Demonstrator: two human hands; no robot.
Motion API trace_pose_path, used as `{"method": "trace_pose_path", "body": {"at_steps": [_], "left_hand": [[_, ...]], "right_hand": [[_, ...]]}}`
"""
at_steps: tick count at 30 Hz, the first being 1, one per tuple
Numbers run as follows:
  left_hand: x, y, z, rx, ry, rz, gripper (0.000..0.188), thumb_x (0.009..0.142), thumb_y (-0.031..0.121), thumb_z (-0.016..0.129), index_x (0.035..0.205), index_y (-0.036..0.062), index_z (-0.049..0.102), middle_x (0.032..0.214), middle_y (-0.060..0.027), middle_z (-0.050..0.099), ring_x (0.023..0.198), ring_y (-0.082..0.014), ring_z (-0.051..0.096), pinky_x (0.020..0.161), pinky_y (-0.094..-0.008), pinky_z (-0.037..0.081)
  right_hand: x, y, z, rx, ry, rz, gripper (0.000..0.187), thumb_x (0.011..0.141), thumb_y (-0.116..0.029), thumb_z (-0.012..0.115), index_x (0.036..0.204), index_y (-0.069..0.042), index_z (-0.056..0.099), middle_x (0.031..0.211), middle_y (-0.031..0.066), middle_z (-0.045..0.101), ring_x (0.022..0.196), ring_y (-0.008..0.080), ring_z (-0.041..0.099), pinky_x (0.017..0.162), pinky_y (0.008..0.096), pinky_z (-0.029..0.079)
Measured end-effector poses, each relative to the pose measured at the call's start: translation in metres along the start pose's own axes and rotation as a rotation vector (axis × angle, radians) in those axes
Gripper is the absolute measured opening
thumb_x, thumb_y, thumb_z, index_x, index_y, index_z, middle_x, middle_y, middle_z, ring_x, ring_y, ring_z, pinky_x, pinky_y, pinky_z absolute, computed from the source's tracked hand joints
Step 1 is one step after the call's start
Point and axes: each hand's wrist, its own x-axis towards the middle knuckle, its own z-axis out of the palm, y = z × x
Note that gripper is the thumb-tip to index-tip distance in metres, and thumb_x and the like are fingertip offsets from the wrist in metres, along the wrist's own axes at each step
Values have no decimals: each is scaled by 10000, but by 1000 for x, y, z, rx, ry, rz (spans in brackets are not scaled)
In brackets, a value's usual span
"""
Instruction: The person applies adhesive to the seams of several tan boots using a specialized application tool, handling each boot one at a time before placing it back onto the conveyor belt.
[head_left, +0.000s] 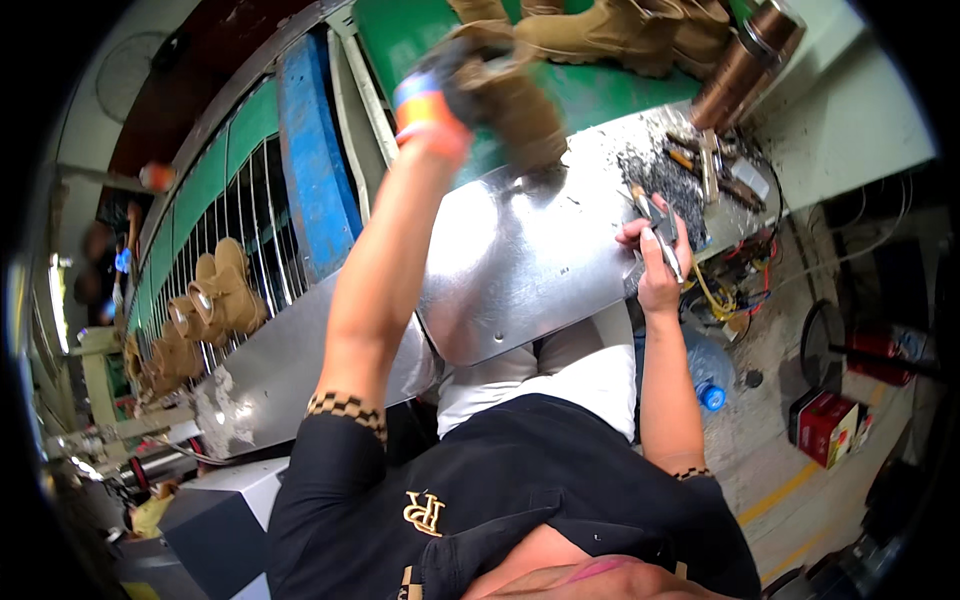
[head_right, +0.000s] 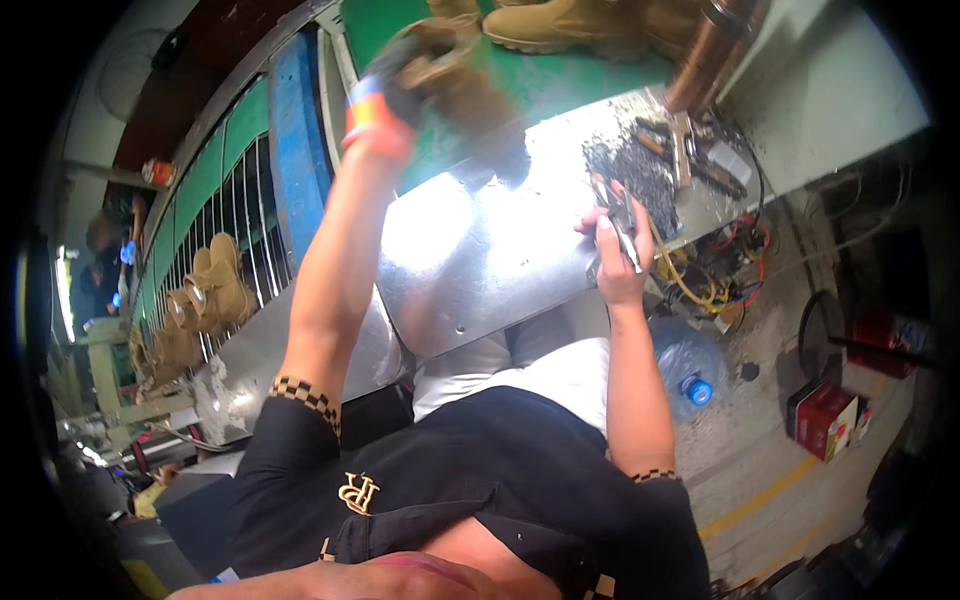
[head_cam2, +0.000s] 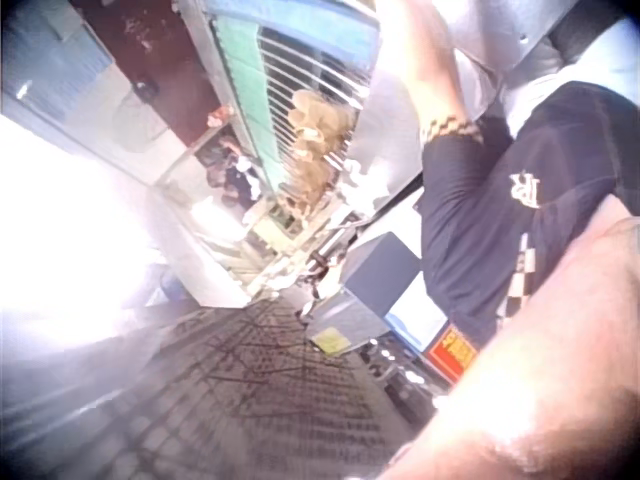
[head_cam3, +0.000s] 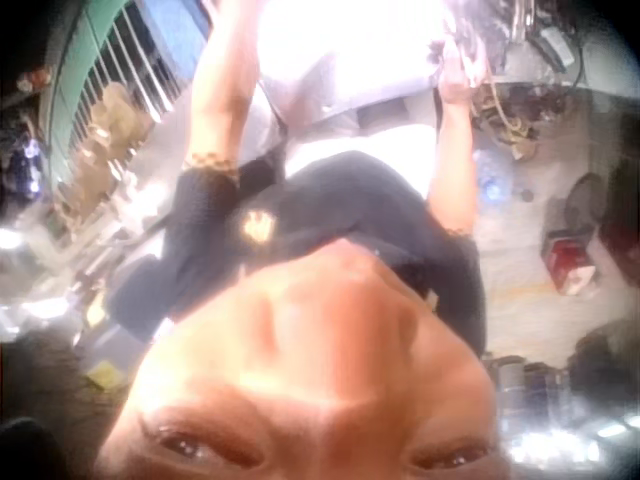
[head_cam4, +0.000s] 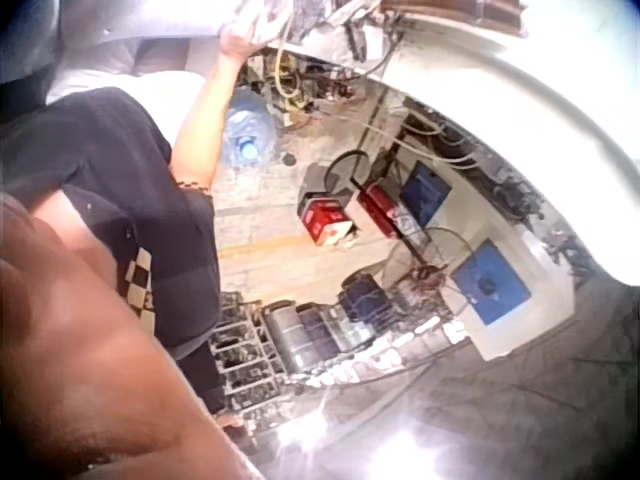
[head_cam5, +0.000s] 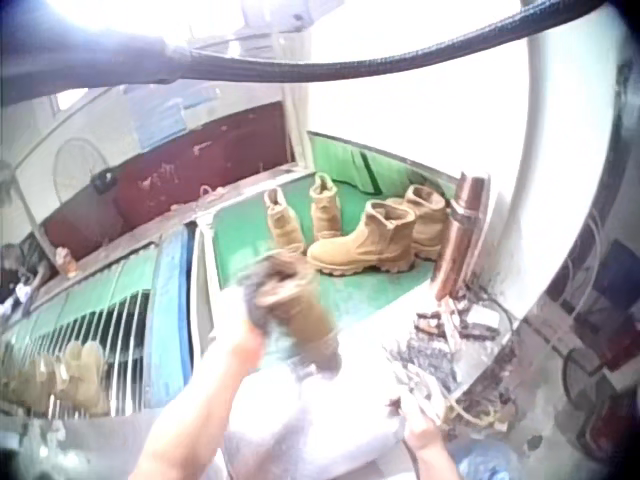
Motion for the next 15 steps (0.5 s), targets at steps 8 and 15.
{"method": "trace_pose_path", "body": {"at_steps": [8, 15], "left_hand": [[24, -66, -3, 167, -206, -259, 547, 868, 473, 635, 1287, 122, 602, 1244, -132, 637, 1185, -316, 569, 1028, -367, 431], [-82, -118, -354, 1327, 48, -676, 801, 749, 717, 621, 1293, 128, 597, 1283, -182, 599, 1215, -336, 551, 1032, -403, 438]], "right_hand": [[-6, 1, 10, 64, 47, 17, 507, 913, -97, 515, 1373, 79, 397, 855, 117, 644, 786, 186, 614, 793, 330, 509], [-8, 0, 3, -175, 52, 8, 559, 907, -156, 482, 1391, 101, 377, 880, 123, 632, 783, 203, 606, 700, 291, 477]]}}
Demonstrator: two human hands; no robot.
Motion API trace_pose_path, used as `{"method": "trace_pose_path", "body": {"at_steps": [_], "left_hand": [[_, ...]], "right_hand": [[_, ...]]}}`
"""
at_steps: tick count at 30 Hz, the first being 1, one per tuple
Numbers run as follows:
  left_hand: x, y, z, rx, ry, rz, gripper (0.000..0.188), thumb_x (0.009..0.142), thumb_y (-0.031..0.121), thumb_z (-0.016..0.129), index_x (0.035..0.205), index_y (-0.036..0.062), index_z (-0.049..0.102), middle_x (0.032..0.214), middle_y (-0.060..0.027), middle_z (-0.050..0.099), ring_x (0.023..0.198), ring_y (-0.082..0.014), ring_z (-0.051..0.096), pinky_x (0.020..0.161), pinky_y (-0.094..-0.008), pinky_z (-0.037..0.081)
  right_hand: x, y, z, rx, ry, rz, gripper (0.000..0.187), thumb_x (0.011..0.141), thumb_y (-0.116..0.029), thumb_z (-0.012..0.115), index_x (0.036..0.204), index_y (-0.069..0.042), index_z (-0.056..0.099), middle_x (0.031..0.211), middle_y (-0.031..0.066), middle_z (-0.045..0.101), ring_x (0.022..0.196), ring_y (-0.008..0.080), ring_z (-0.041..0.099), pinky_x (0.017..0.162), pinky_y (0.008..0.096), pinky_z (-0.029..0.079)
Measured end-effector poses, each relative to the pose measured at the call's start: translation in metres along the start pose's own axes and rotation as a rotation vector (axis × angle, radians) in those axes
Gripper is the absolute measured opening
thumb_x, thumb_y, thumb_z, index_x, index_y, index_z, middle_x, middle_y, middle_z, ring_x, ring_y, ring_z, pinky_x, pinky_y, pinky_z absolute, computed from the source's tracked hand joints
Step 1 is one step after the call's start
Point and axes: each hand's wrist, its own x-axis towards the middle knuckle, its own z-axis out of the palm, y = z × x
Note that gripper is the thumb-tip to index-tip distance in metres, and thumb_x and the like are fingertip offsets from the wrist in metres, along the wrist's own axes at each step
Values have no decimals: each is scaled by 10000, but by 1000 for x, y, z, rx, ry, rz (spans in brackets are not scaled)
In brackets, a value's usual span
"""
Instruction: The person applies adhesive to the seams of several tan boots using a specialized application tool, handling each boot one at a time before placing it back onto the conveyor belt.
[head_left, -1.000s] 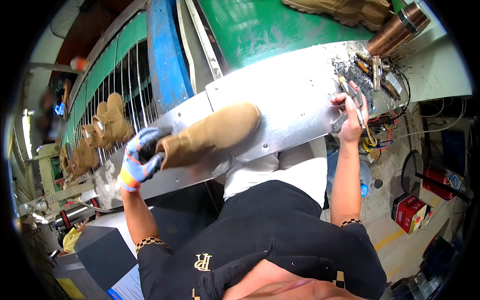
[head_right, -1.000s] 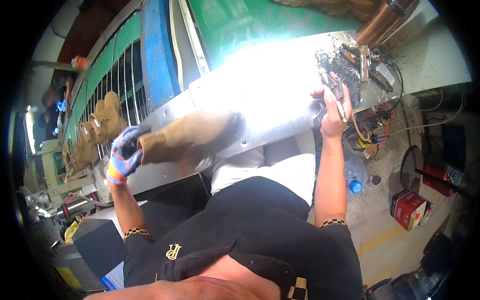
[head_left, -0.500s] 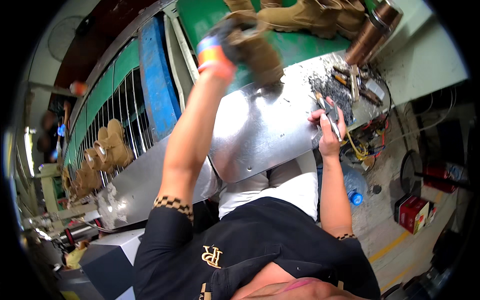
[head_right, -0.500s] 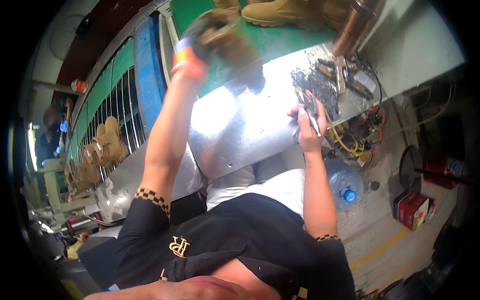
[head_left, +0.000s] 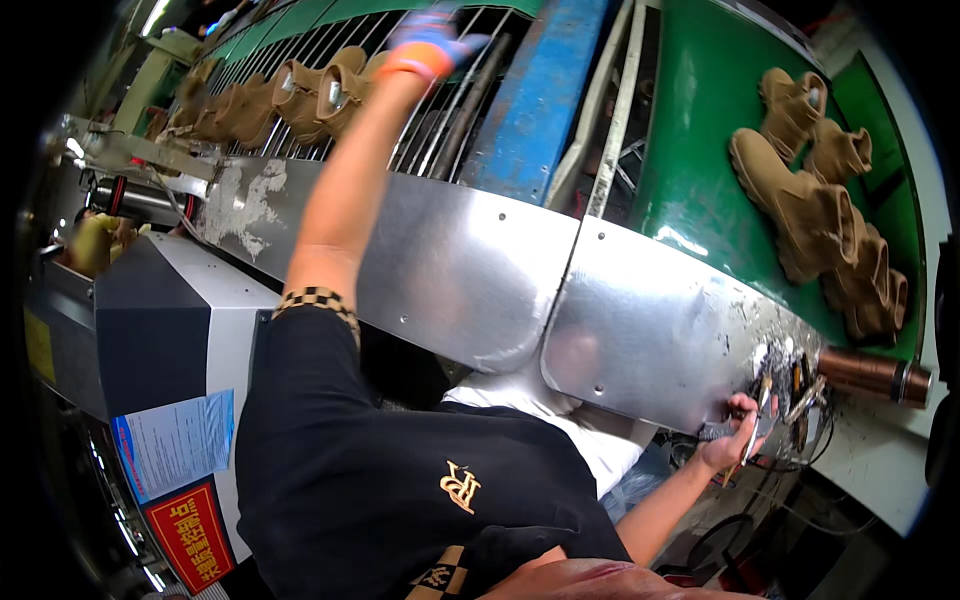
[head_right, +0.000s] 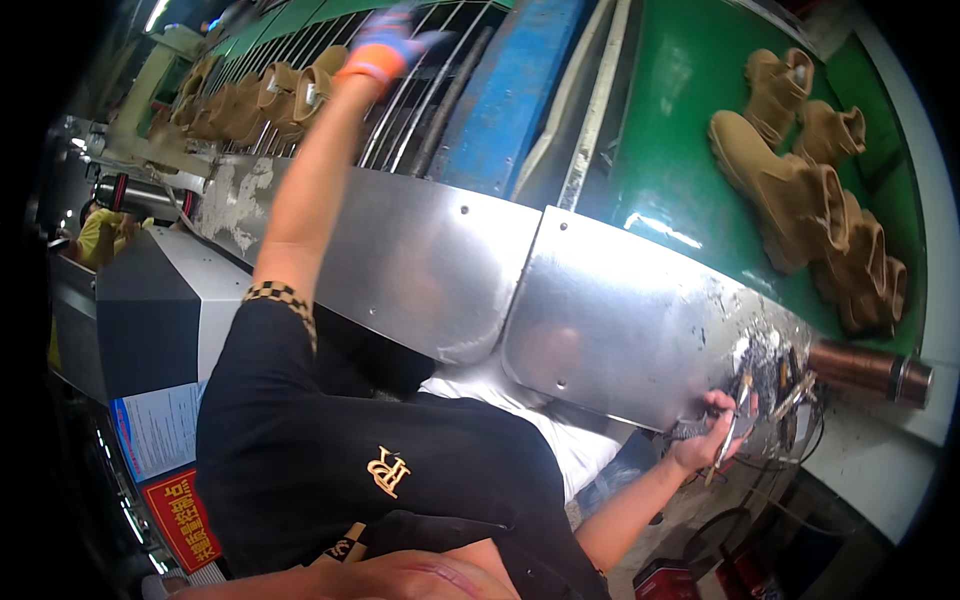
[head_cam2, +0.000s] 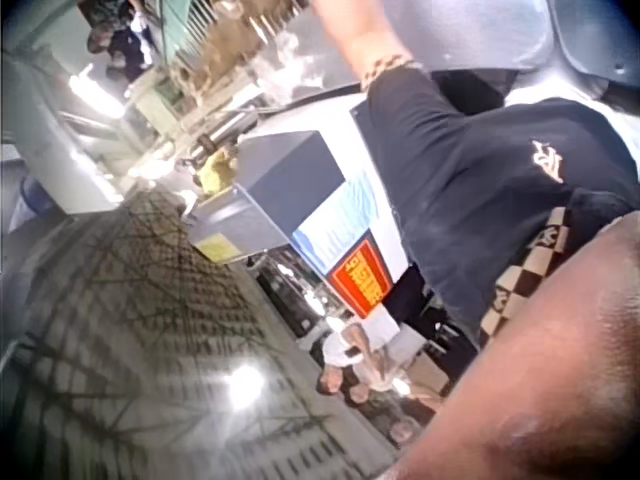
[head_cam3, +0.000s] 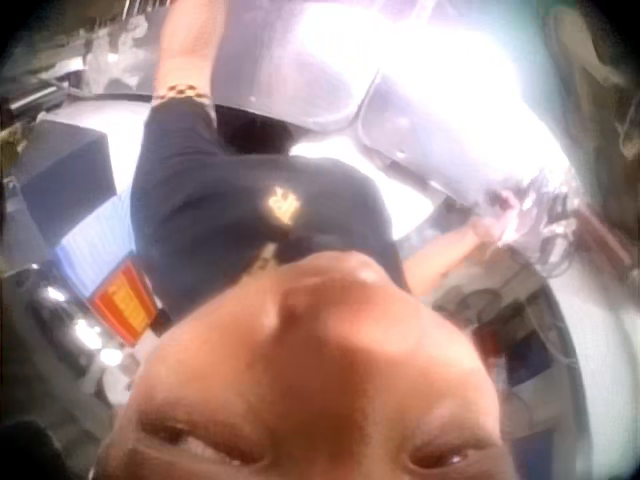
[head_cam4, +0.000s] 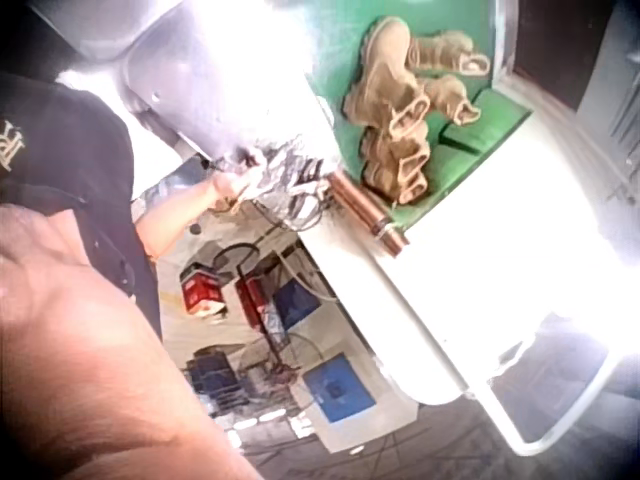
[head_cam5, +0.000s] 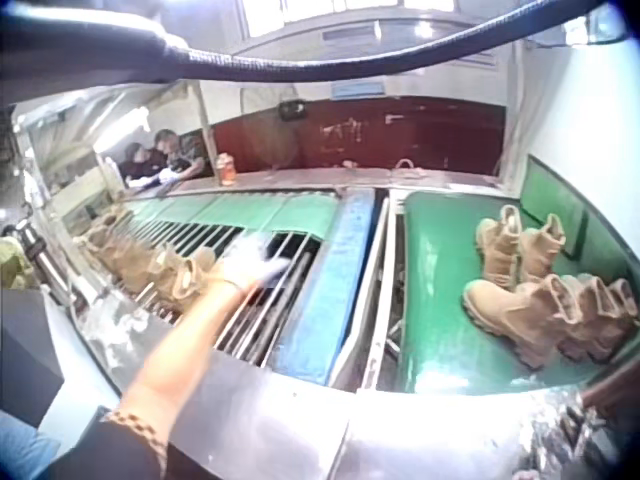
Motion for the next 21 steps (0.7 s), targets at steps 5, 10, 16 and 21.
{"method": "trace_pose_path", "body": {"at_steps": [5, 10, 16, 21], "left_hand": [[-23, -228, 53, -1, -240, -308, 1094, 636, 820, 637, 1399, 51, 487, 1346, -214, 559, 1259, -340, 530, 1055, -410, 421], [-34, -147, 75, -307, 47, -434, 797, 652, 689, 731, 1169, 87, 669, 1201, -200, 654, 1172, -335, 591, 983, -401, 470], [-159, -68, 40, -642, 97, 184, 304, 756, 346, 796, 975, 147, 725, 1000, -97, 695, 923, -281, 661, 818, -360, 523], [-258, 6, -33, -628, -196, 841, 159, 761, 209, 764, 879, 134, 687, 893, -71, 639, 828, -286, 626, 710, -365, 517]], "right_hand": [[9, 4, -2, 38, -65, 19, 550, 911, -150, 477, 1395, 85, 362, 868, 121, 586, 806, 217, 554, 733, 333, 485], [9, 0, 1, 4, -51, -5, 542, 918, -162, 484, 1391, 81, 375, 862, 107, 581, 793, 194, 545, 671, 312, 464], [3, 3, 5, 49, -40, 3, 551, 927, -184, 521, 1406, 44, 373, 880, 98, 596, 775, 190, 550, 645, 320, 474], [0, 2, 3, 114, -51, -9, 538, 924, -163, 544, 1409, 18, 396, 851, 84, 601, 772, 174, 555, 657, 327, 495]]}}
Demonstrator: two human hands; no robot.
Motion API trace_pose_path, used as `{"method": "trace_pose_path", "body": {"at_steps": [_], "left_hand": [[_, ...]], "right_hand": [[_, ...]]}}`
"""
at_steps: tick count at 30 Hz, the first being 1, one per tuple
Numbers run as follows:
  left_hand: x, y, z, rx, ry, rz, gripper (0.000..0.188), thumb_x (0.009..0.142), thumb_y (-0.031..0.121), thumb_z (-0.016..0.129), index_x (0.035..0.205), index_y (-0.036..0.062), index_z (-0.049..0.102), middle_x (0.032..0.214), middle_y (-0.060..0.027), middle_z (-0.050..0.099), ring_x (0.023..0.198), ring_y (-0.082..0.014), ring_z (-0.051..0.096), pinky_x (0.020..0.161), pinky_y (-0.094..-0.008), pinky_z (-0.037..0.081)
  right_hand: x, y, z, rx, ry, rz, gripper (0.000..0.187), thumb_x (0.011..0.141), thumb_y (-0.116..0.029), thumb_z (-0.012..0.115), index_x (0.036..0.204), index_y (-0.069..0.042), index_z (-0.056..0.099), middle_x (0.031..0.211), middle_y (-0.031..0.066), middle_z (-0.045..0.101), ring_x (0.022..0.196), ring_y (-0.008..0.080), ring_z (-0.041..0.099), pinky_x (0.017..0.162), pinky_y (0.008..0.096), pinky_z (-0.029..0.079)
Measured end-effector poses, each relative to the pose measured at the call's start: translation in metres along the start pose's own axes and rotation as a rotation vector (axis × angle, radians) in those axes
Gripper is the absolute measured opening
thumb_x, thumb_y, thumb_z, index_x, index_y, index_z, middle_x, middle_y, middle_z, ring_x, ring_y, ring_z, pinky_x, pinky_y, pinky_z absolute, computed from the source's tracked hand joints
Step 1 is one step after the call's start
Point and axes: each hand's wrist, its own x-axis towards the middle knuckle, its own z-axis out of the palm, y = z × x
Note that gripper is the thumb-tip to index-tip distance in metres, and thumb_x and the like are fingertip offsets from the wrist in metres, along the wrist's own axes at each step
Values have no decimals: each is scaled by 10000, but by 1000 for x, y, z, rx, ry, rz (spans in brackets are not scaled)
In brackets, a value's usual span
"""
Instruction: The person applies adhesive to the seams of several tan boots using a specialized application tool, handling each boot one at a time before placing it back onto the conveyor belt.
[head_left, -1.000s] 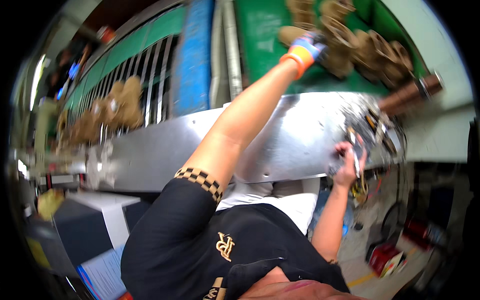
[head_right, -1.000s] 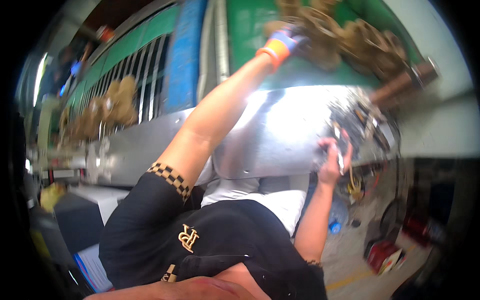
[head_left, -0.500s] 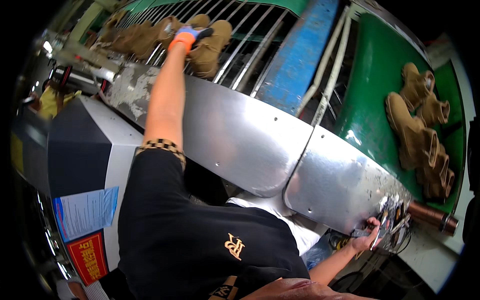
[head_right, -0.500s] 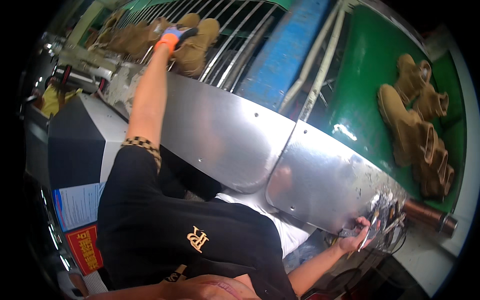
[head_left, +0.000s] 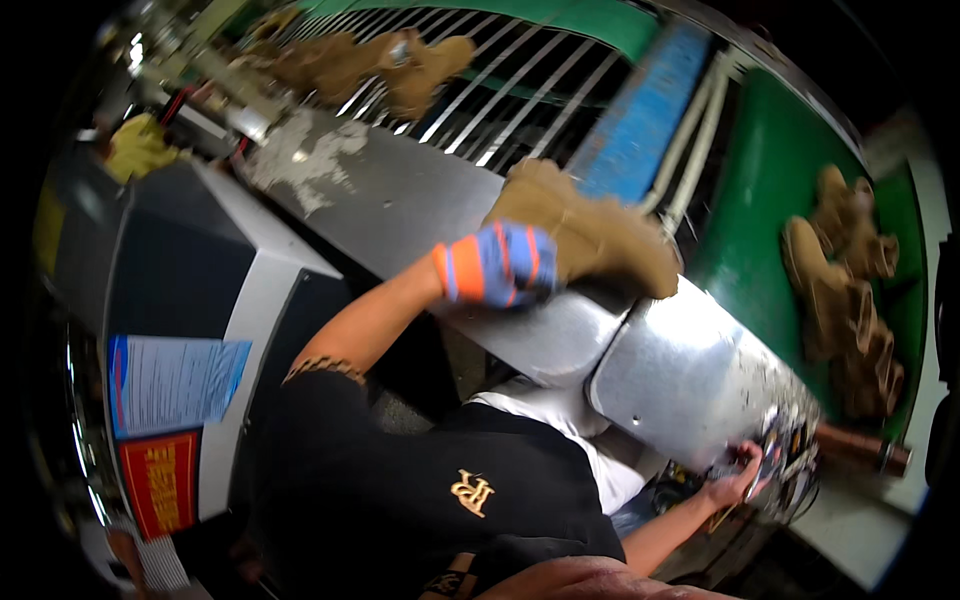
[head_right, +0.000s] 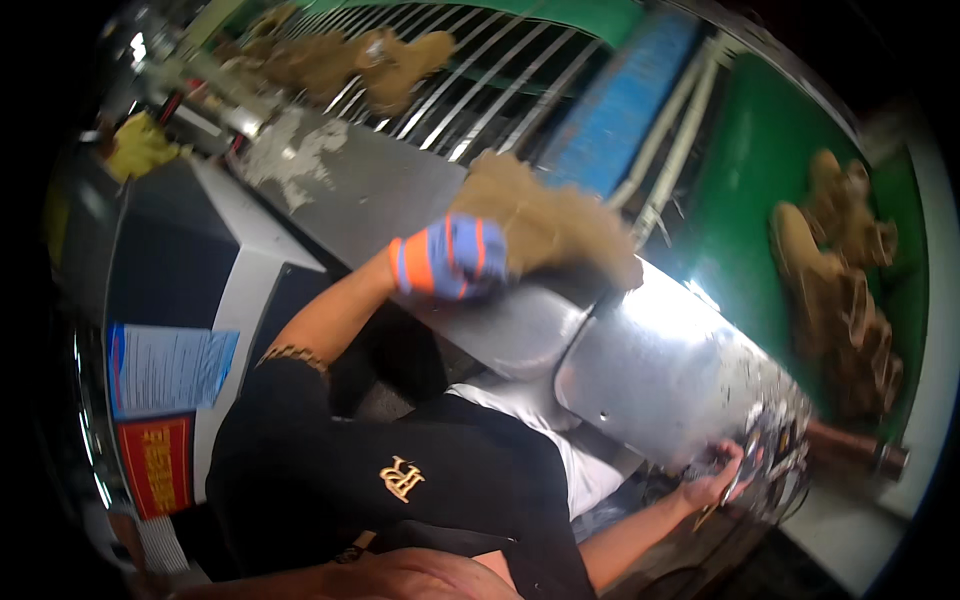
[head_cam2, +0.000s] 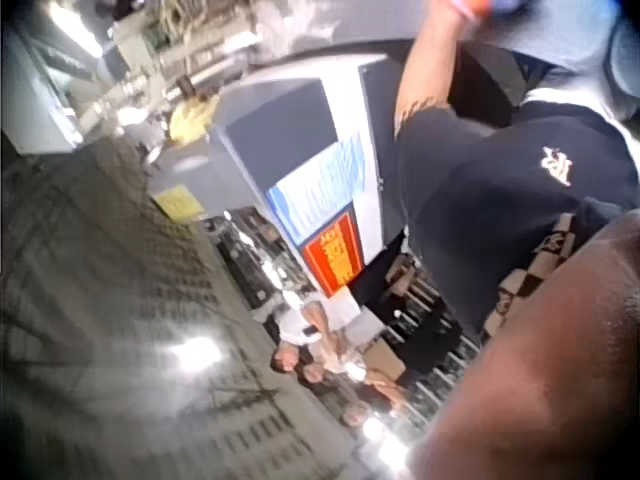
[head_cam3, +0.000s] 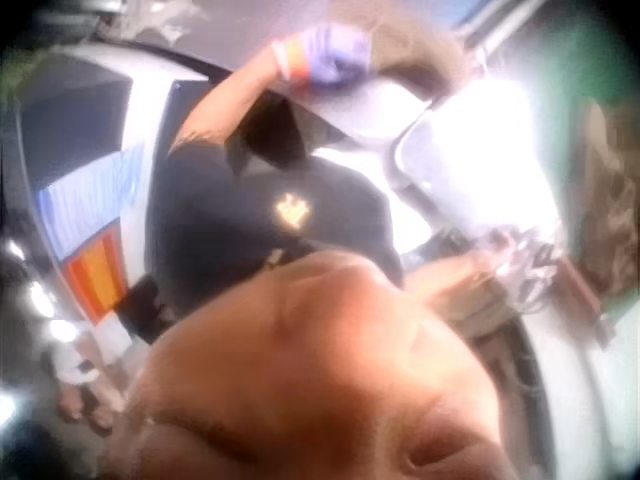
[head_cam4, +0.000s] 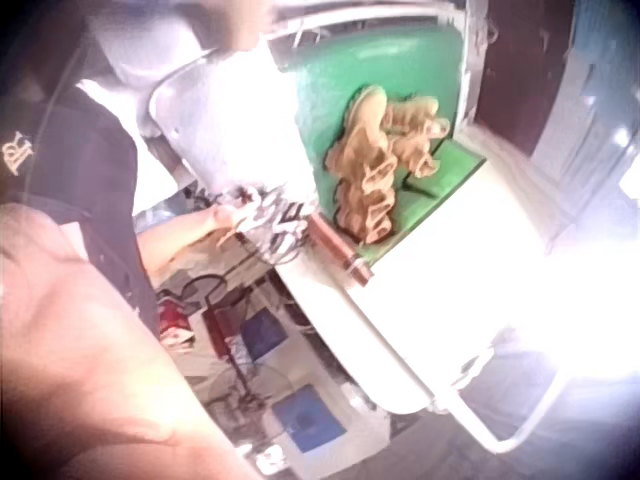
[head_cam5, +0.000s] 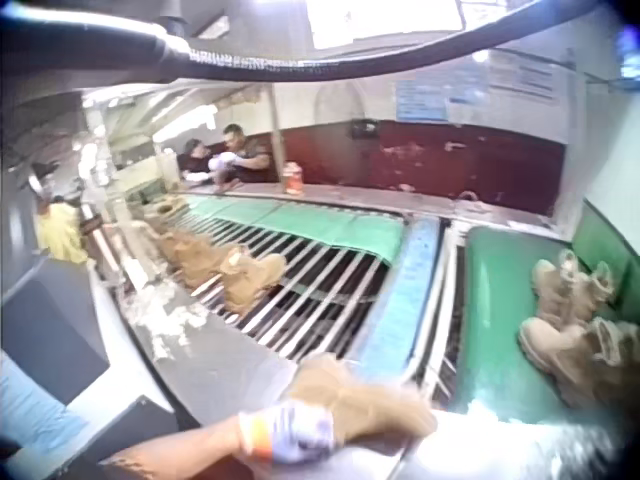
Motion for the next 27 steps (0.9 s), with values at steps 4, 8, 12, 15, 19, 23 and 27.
{"method": "trace_pose_path", "body": {"at_steps": [4, 8, 12, 15, 19, 23, 27], "left_hand": [[8, 63, 20, -117, -175, 56, 356, 710, 249, 807, 1009, 109, 675, 1018, -94, 640, 905, -306, 631, 772, -391, 523], [79, 85, 16, 123, 169, 151, 706, 698, 395, 814, 1301, 115, 575, 1277, -174, 552, 1146, -404, 534, 975, -506, 434], [150, 76, 82, 727, -291, -33, 697, 766, 369, 734, 1363, 96, 501, 1181, -141, 579, 1069, -336, 563, 919, -449, 455], [160, 85, 59, 558, -273, 24, 562, 801, 283, 687, 1309, 99, 535, 1040, -107, 612, 992, -281, 579, 869, -394, 461], [107, 105, 3, 285, 198, 147, 712, 685, 271, 836, 1292, 46, 543, 1072, -151, 606, 1003, -321, 591, 894, -402, 479], [65, 110, -52, -87, 685, 121, 817, 614, 247, 923, 1285, -40, 555, 1191, -146, 626, 1052, -262, 618, 920, -375, 506], [60, 69, -56, -425, 643, 200, 714, 620, 124, 895, 1236, -73, 592, 1210, -172, 628, 1109, -240, 602, 966, -360, 486]], "right_hand": [[4, 2, 6, 56, 14, 19, 490, 897, -42, 524, 1358, 63, 396, 825, 113, 596, 722, 174, 559, 670, 320, 509], [5, -1, 8, -7, 28, -31, 476, 918, -63, 508, 1366, 50, 398, 851, 98, 624, 743, 171, 587, 682, 315, 515], [3, -4, 2, 61, -23, -10, 491, 922, -87, 503, 1385, 31, 386, 843, 65, 612, 774, 166, 590, 705, 314, 515], [-2, -6, -6, 28, 4, -20, 490, 919, -101, 517, 1374, 40, 401, 859, 71, 629, 747, 163, 603, 709, 301, 512], [-17, -9, -14, 18, 59, -41, 478, 913, -51, 508, 1364, 65, 400, 834, 102, 634, 761, 179, 629, 739, 313, 521], [-38, -8, -31, 111, 289, 71, 472, 935, -41, 497, 1393, 4, 390, 760, 70, 562, 656, 142, 538, 605, 289, 467], [-72, -28, -12, 204, 44, 204, 487, 942, -51, 486, 1414, 6, 379, 740, 24, 497, 663, 132, 519, 596, 269, 456]]}}
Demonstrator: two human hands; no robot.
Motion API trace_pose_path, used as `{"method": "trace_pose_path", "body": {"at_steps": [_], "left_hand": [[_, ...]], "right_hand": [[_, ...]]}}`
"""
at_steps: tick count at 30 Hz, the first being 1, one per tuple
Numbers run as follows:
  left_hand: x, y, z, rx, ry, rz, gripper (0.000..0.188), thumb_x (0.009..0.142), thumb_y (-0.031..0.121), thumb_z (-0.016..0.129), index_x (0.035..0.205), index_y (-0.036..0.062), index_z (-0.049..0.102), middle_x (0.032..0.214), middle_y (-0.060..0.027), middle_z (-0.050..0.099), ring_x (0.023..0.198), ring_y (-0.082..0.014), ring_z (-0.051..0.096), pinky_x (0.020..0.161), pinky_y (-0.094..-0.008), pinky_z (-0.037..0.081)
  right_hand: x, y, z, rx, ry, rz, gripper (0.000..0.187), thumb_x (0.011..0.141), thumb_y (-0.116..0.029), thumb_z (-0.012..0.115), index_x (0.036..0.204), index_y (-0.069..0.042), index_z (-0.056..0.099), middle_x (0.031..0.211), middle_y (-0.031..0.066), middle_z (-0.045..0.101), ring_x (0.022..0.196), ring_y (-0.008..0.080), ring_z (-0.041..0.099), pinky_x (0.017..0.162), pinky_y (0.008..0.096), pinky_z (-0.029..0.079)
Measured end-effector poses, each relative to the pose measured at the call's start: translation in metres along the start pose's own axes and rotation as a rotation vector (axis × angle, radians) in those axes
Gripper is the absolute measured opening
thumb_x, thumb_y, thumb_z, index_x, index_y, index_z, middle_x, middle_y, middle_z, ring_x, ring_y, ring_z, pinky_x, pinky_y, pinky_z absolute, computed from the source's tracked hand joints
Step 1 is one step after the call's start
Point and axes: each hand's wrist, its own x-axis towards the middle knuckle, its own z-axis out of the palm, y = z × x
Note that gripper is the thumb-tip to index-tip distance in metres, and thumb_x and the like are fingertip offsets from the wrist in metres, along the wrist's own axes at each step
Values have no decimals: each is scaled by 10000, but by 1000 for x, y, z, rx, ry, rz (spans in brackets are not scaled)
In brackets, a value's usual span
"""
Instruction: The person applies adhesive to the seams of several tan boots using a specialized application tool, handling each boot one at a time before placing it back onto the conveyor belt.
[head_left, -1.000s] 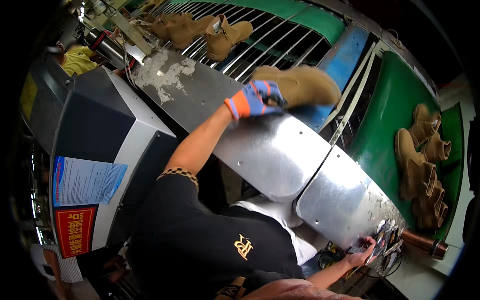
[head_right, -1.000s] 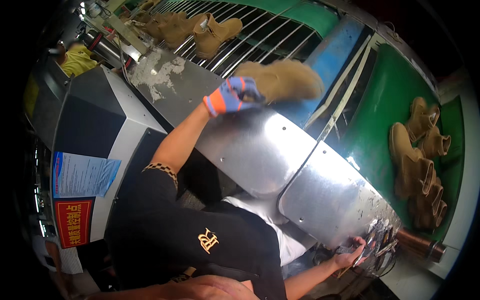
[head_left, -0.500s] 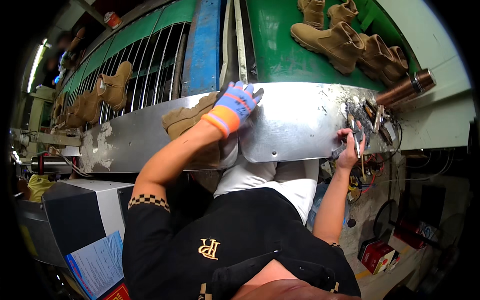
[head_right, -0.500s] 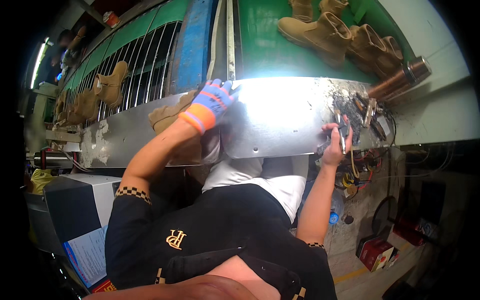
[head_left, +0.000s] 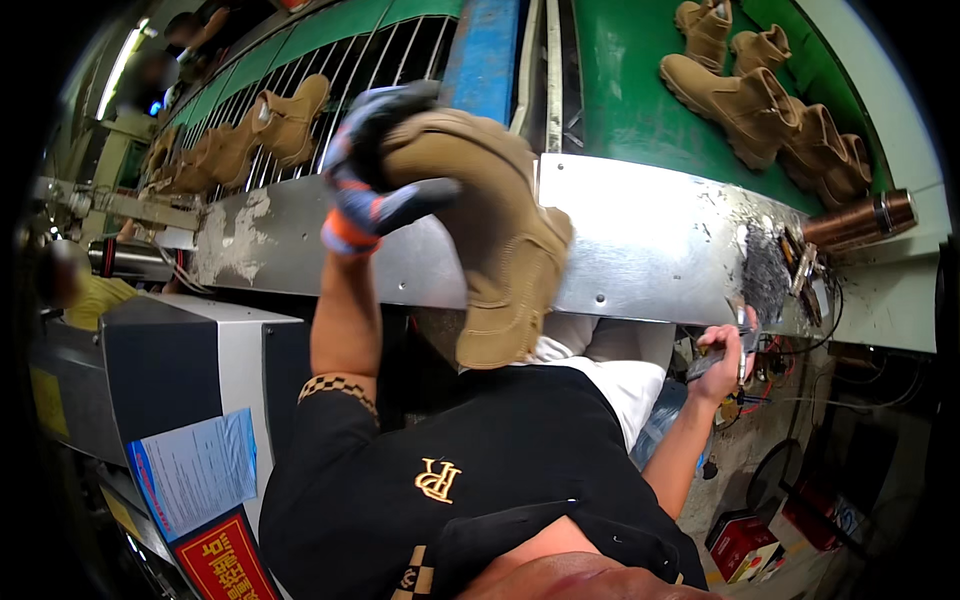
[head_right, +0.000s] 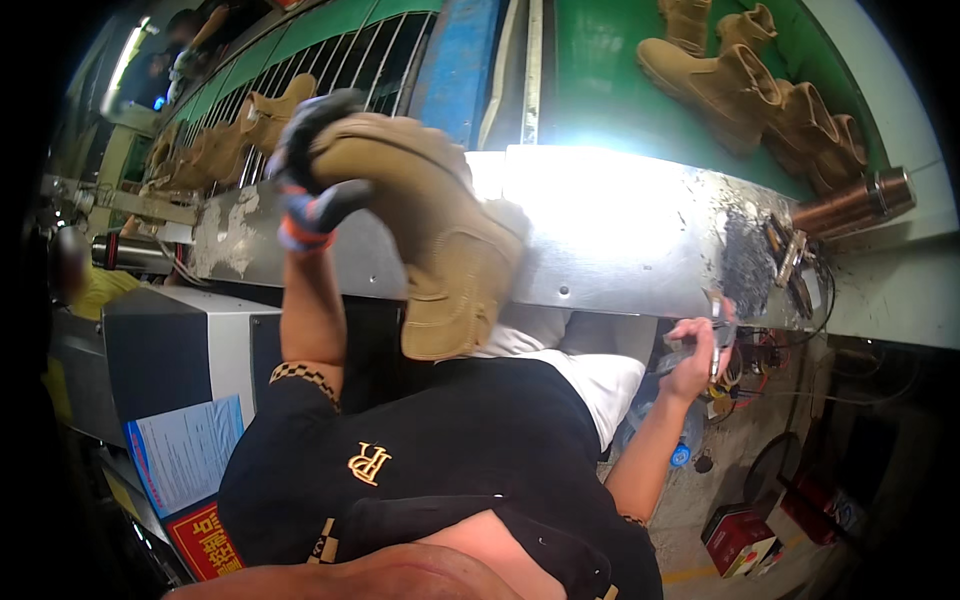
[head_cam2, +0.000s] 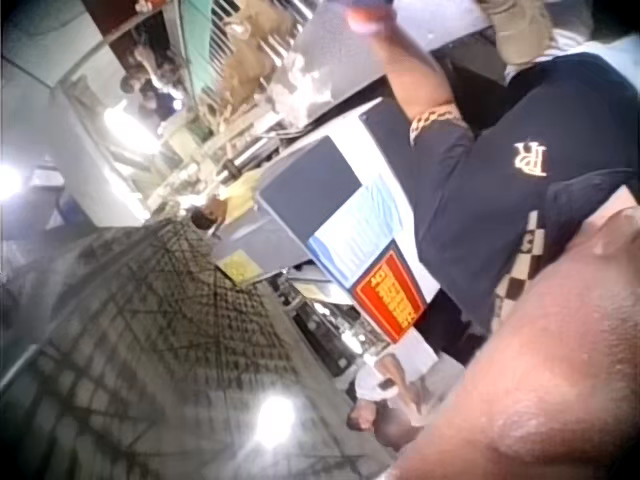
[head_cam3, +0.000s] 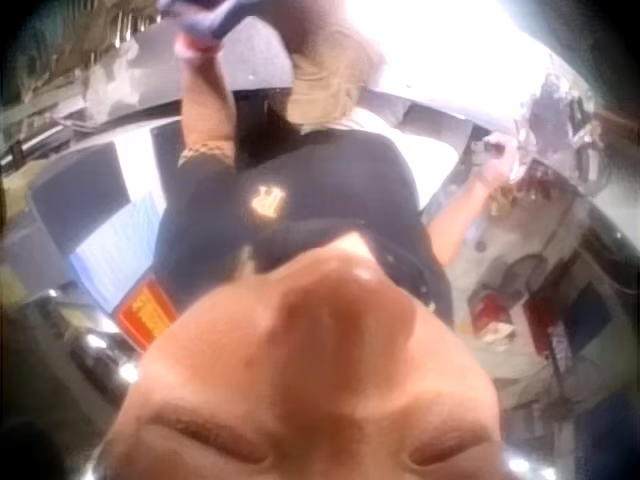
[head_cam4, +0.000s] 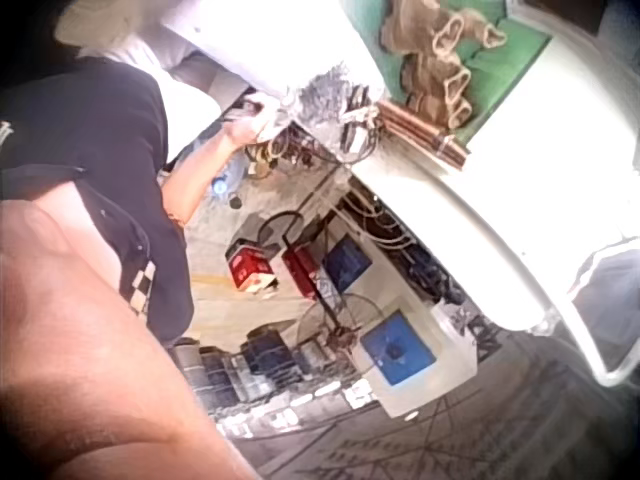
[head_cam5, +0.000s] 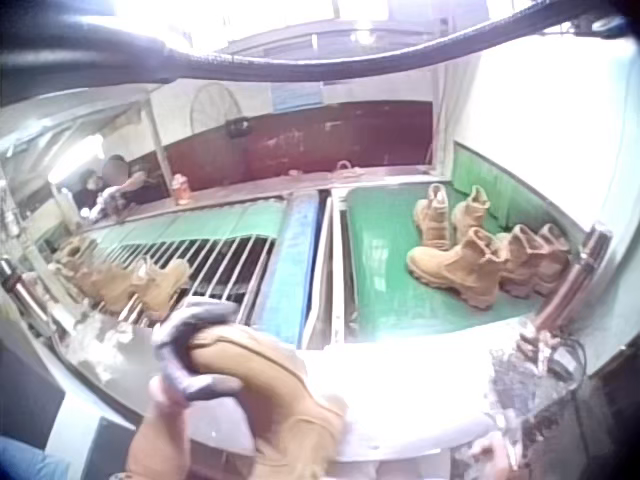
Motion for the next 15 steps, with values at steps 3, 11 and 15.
{"method": "trace_pose_path", "body": {"at_steps": [3, 11, 15], "left_hand": [[-3, -16, 32, -306, 64, -166, 678, 658, 141, 882, 1244, -44, 596, 1191, -137, 643, 1109, -200, 602, 978, -341, 474], [31, -26, 48, -304, -73, -206, 651, 687, 110, 877, 1254, -31, 590, 1210, -118, 651, 1102, -172, 606, 983, -312, 466], [40, -32, 55, -295, -113, -212, 633, 704, 131, 868, 1258, -12, 598, 1190, -100, 659, 1092, -160, 607, 973, -308, 470]], "right_hand": [[-24, -10, 51, -119, -358, 31, 518, 914, -106, 523, 1365, 115, 399, 720, 33, 499, 647, 153, 550, 612, 286, 484], [-15, -68, 171, -219, -874, -178, 521, 879, -103, 551, 1332, 127, 437, 708, 91, 524, 643, 164, 545, 624, 317, 475], [11, -74, 226, -349, -918, -366, 476, 845, -30, 564, 1309, 58, 509, 709, 60, 565, 626, 130, 537, 620, 269, 453]]}}
